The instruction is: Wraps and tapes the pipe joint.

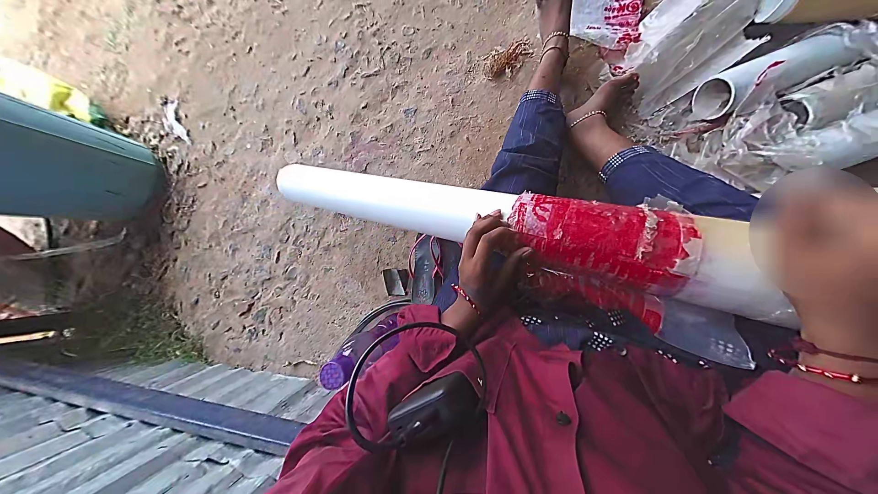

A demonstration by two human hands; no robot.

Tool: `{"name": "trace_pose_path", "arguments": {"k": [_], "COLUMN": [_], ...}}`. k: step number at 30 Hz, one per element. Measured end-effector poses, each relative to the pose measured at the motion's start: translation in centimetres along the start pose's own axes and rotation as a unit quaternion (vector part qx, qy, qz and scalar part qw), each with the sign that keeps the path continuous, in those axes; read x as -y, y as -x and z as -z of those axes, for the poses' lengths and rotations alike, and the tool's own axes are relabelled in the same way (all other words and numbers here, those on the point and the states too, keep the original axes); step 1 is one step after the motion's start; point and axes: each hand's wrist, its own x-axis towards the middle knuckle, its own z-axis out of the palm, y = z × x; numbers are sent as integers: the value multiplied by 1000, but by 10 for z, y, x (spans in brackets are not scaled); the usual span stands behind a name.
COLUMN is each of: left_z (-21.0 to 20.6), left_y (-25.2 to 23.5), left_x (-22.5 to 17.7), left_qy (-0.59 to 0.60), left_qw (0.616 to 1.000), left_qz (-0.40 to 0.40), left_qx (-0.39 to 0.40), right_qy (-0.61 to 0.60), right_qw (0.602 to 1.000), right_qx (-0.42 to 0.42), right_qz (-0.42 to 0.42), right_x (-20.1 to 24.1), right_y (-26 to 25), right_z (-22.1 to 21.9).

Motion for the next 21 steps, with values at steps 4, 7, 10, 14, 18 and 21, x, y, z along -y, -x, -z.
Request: {"name": "trace_pose_path", "arguments": {"k": [4,7,10,14,18,21], "left_z": [3,1,-1,2,-2,-8], "left_y": [0,3,6,4,4,6], "left_x": [5,11,17,18,20,24], "left_qy": [-26,-51,-90,-108,-98,-64], "left_qw": [1000,998,994,991,992,996], "left_qz": [-5,-7,-19,-18,-27,-17], "left_qx": [4,41,67,80,81,64], "right_qy": [22,28,28,19,25,33], "right_qw": [998,993,992,992,992,991], "right_qx": [-41,-99,-103,-104,-106,-111], "right_qz": [39,64,60,62,69,72], "right_x": [22,22,22,26,26,26], "right_y": [0,-2,-5,-6,-4,-2], "right_z": [5,1,0,-5,-6,-5]}}
